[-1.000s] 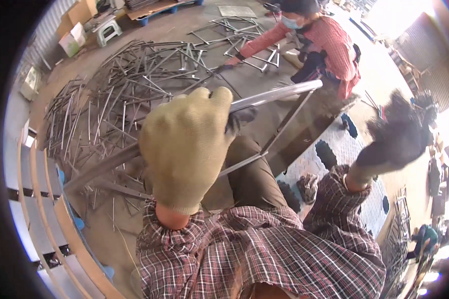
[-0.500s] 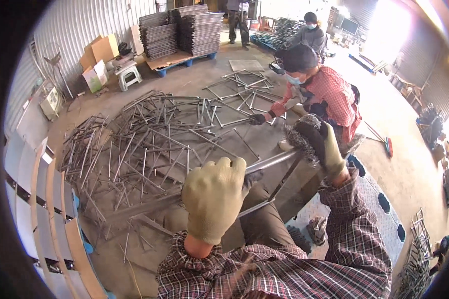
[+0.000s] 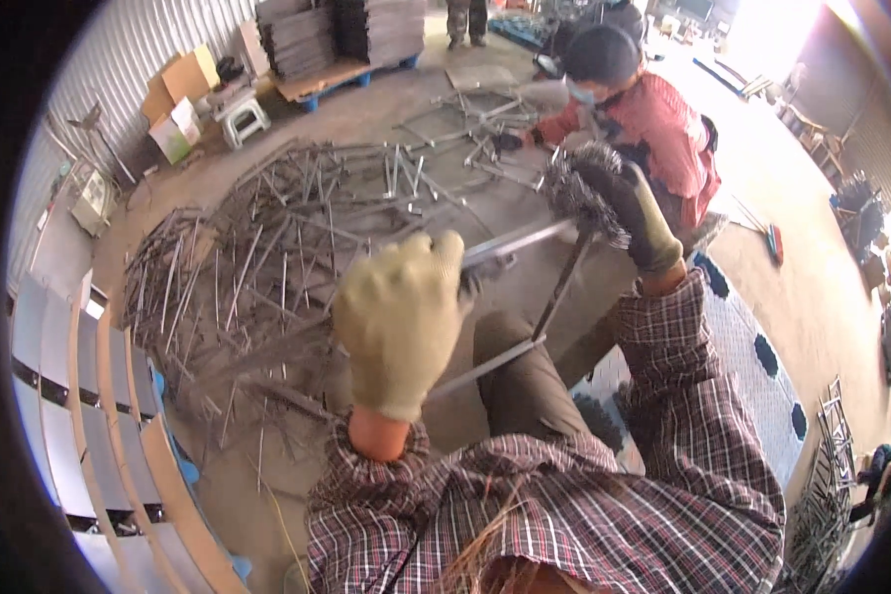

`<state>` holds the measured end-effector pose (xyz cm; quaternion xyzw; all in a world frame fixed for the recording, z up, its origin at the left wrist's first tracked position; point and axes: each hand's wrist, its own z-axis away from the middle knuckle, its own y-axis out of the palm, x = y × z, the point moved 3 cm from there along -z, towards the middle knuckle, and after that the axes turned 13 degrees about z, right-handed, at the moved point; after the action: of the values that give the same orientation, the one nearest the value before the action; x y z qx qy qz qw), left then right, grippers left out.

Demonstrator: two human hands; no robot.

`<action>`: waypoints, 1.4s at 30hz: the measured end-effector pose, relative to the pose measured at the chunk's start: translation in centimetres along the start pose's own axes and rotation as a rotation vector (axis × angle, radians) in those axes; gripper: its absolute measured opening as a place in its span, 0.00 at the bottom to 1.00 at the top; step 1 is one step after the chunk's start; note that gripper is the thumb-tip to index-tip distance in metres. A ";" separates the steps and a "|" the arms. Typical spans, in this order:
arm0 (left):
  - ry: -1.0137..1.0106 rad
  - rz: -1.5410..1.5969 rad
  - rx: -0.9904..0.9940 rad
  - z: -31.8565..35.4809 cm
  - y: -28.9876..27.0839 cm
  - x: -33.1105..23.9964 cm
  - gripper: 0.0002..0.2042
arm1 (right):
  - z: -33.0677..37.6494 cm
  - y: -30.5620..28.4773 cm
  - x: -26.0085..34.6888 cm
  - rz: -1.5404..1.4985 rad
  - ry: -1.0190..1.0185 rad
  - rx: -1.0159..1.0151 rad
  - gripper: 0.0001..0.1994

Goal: Polishing and cleaning metal frames using a cloth and steel wool.

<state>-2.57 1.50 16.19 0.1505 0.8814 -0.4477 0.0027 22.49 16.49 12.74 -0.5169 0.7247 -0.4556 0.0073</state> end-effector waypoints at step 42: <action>0.004 0.042 0.016 -1.7 0.8 0.9 0.15 | 13.5 14.7 -4.0 -1.164 0.737 -0.539 0.13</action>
<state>-2.95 3.49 16.47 0.1698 0.8745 -0.4542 0.0089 19.96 11.43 -6.77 -0.6148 0.3754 -0.3359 -0.6068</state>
